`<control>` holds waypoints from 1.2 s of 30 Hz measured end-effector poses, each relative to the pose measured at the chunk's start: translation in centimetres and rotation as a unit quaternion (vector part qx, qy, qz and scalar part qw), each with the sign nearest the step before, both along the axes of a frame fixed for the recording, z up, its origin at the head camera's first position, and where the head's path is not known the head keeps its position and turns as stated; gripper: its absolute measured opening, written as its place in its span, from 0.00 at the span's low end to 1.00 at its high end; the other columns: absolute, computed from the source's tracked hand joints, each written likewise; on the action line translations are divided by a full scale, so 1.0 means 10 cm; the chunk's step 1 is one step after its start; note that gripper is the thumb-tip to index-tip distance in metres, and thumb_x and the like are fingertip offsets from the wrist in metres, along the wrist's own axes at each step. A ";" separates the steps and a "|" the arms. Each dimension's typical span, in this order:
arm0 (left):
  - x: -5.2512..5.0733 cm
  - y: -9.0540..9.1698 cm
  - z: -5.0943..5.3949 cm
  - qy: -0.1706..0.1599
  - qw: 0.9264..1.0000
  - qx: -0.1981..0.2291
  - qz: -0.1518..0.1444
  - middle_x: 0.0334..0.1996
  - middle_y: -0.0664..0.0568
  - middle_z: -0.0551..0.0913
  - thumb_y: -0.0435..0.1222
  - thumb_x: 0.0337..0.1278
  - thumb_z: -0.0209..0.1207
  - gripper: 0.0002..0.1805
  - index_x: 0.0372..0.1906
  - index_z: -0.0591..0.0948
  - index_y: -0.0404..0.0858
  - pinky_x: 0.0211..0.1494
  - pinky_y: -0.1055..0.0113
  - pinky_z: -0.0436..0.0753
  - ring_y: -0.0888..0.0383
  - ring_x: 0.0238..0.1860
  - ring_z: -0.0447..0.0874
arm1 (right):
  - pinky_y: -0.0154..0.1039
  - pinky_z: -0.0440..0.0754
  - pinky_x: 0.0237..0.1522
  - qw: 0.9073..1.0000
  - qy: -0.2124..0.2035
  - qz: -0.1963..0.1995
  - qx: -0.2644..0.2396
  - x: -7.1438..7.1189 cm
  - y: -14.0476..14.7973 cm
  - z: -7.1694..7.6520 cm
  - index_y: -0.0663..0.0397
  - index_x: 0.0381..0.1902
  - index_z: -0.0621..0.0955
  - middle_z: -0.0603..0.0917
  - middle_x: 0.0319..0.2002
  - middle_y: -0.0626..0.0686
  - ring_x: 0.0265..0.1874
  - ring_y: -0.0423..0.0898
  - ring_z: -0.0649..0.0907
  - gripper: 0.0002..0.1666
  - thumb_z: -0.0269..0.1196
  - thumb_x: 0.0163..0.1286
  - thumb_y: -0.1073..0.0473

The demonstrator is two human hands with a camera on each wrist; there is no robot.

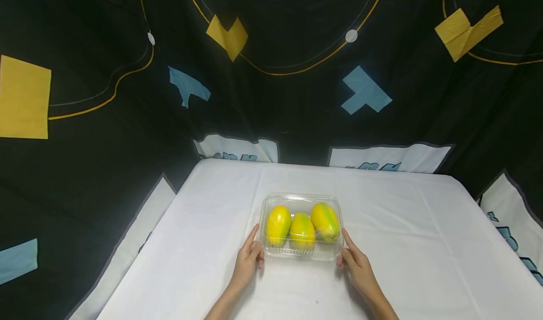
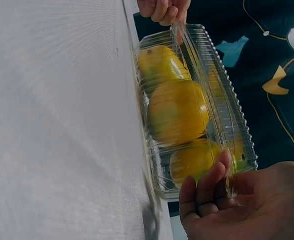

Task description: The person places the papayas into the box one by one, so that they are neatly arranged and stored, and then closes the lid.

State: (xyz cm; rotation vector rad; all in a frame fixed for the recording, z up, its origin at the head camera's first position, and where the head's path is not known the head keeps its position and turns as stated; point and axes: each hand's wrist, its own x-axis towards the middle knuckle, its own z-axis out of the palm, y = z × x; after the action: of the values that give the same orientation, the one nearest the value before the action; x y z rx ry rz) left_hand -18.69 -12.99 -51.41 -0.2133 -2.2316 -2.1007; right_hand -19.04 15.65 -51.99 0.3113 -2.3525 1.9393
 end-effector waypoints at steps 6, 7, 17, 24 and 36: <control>-0.03 0.00 -0.10 -0.005 1.000 0.014 0.012 0.20 0.51 0.70 0.24 0.65 0.42 0.30 0.71 0.49 0.31 0.19 0.79 0.70 0.66 0.17 0.66 | 0.32 0.77 0.26 1.000 0.007 -0.007 0.002 0.02 -0.02 0.01 0.68 0.68 0.56 0.76 0.21 0.54 0.20 0.41 0.74 0.29 0.46 0.70 0.72; -0.03 0.01 -0.10 -0.005 1.000 0.015 0.014 0.20 0.51 0.70 0.23 0.64 0.42 0.31 0.70 0.49 0.30 0.19 0.80 0.70 0.66 0.17 0.66 | 0.32 0.77 0.26 1.000 0.004 -0.008 0.001 0.02 -0.03 0.01 0.68 0.68 0.55 0.76 0.21 0.54 0.20 0.41 0.74 0.30 0.46 0.70 0.73; 0.06 0.11 0.19 -0.019 0.999 0.026 0.036 0.17 0.49 0.67 0.17 0.57 0.40 0.31 0.68 0.53 0.24 0.19 0.79 0.68 0.64 0.18 0.65 | 0.33 0.78 0.28 0.998 -0.058 -0.032 0.022 0.01 -0.05 0.07 0.62 0.70 0.55 0.76 0.23 0.58 0.22 0.41 0.73 0.31 0.45 0.70 0.72; 0.08 0.17 0.27 -0.017 0.997 -0.030 0.066 0.17 0.49 0.67 0.18 0.60 0.39 0.29 0.68 0.56 0.26 0.21 0.79 0.67 0.64 0.18 0.64 | 0.34 0.78 0.29 0.997 -0.063 -0.039 0.022 0.00 -0.04 0.06 0.60 0.70 0.56 0.75 0.23 0.55 0.22 0.41 0.73 0.30 0.45 0.71 0.70; 0.01 -0.05 0.03 -0.054 0.997 -0.051 -0.011 0.26 0.38 0.80 0.34 0.74 0.34 0.28 0.73 0.43 0.37 0.18 0.75 0.72 0.47 0.20 0.81 | 0.41 0.80 0.39 0.986 -0.065 -0.082 0.133 0.07 0.01 0.09 0.53 0.68 0.64 0.82 0.38 0.54 0.36 0.47 0.80 0.27 0.49 0.73 0.55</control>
State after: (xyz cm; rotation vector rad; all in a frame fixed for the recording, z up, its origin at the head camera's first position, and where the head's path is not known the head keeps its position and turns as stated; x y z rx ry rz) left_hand -18.61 -13.52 -51.08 -0.1336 -2.4109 -2.0590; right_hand -18.34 15.78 -51.09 0.0047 -2.6288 1.6221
